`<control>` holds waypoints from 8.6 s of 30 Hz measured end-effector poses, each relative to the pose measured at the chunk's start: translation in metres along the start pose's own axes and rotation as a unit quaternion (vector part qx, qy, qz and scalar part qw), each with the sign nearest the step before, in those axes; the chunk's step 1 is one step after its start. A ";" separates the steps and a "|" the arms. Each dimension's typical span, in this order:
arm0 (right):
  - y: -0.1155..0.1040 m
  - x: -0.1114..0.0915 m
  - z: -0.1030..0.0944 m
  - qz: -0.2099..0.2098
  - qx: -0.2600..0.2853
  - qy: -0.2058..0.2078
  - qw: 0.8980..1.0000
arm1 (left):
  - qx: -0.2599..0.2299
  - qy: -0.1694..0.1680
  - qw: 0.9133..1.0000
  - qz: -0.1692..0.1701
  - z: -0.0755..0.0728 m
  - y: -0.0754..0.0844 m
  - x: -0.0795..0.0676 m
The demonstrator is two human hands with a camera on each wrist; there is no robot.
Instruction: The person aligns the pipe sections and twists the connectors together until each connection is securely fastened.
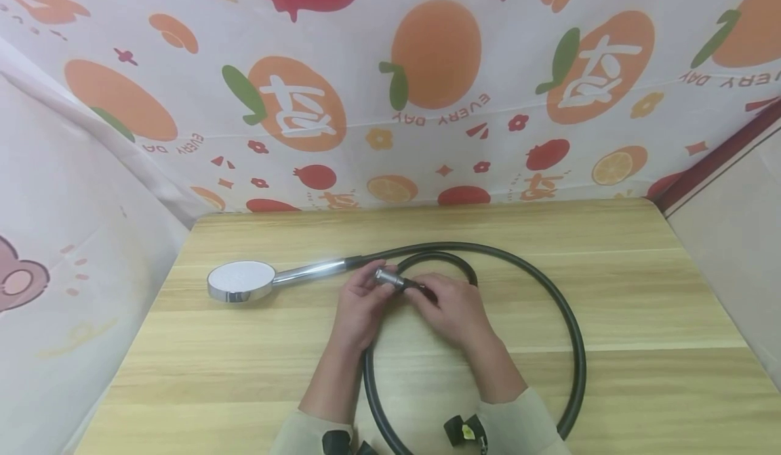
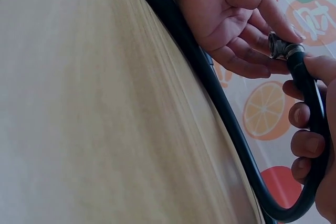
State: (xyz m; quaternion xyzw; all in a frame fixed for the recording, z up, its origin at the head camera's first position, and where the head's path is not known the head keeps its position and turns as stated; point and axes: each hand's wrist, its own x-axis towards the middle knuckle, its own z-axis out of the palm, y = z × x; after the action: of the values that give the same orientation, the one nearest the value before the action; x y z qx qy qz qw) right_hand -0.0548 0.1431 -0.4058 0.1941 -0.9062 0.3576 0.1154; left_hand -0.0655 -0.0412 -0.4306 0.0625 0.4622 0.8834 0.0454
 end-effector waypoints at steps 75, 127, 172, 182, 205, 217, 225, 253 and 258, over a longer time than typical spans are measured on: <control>0.007 0.004 0.006 -0.103 0.014 0.178 0.979 | 0.032 0.003 0.999 -0.024 0.007 -0.002 -0.002; 0.012 0.004 0.000 -0.071 0.055 0.107 0.990 | 0.050 -0.005 0.999 -0.012 0.009 -0.009 -0.002; 0.011 0.001 -0.006 -0.016 0.080 0.047 0.996 | 0.137 -0.074 0.986 -0.058 -0.001 -0.006 0.000; 0.012 -0.001 -0.019 0.075 0.167 -0.036 0.982 | 0.237 -0.094 0.967 -0.021 0.000 -0.006 -0.001; 0.026 -0.002 -0.026 0.129 0.234 -0.119 0.956 | 0.375 -0.072 0.922 0.068 0.008 -0.004 -0.004; 0.031 -0.022 -0.028 0.100 0.145 -0.214 0.961 | 0.613 -0.126 0.772 0.110 0.016 -0.008 -0.037; 0.026 -0.031 -0.029 0.046 0.064 -0.237 0.968 | 0.689 -0.221 0.679 0.123 0.020 -0.005 -0.059; 0.022 -0.063 -0.089 0.112 -0.045 -0.102 0.987 | 0.663 -0.115 0.730 0.121 -0.024 0.046 -0.078; 0.020 -0.060 -0.081 0.088 -0.056 -0.055 0.993 | 0.701 -0.058 0.703 0.103 -0.036 0.066 -0.066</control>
State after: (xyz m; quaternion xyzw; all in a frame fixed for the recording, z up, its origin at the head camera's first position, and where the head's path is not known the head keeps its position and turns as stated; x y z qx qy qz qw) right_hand -0.0041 0.2285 -0.3811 0.1265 -0.9432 0.3039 0.0439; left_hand -0.0067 -0.1165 -0.4013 0.1744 0.9354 0.2980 -0.0759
